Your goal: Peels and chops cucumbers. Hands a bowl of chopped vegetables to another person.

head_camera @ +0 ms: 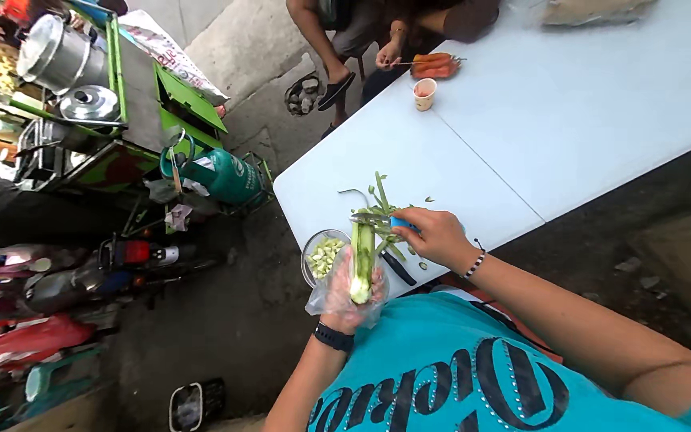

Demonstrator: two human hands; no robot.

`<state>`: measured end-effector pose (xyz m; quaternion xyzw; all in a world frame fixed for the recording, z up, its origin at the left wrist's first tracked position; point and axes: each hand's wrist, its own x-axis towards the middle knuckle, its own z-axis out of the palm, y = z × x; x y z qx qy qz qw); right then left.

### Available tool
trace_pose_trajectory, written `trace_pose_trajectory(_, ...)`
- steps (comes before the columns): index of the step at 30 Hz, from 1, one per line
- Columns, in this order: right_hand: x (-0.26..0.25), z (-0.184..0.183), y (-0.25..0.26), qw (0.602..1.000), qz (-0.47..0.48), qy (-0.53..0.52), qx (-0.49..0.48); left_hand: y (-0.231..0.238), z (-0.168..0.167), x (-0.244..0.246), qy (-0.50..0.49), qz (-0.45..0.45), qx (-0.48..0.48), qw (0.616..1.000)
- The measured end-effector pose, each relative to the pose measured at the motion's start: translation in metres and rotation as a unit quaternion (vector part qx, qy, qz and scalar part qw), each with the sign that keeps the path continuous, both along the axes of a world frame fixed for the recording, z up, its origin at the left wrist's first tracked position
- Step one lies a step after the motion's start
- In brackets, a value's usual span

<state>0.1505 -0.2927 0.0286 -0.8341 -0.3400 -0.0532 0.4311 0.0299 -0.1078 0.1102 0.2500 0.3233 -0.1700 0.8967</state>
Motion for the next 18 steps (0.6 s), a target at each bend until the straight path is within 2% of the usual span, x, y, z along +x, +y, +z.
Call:
trace_pose_trajectory(3, 0.002, -0.004, 0.004, 1.000, -0.004, -0.001, -0.003, 0.004, -0.004, -0.001, 0.000, -0.004, -0.008, 1.000)
trace_pose_trajectory(7, 0.021, -0.013, -0.004, 0.997, -0.030, 0.053, -0.039, 0.000, -0.004, -0.007, -0.001, -0.025, -0.006, 1.000)
trace_pose_trajectory(12, 0.018, -0.011, -0.011, 0.991, -0.040, 0.123, -0.018, 0.003, -0.004, -0.003, 0.002, 0.020, 0.048, 0.999)
trace_pose_trajectory(18, -0.027, 0.016, -0.007, 0.978, 0.084, 0.163, 0.097, 0.005, 0.003, 0.003, -0.079, 0.083, 0.156, 0.981)
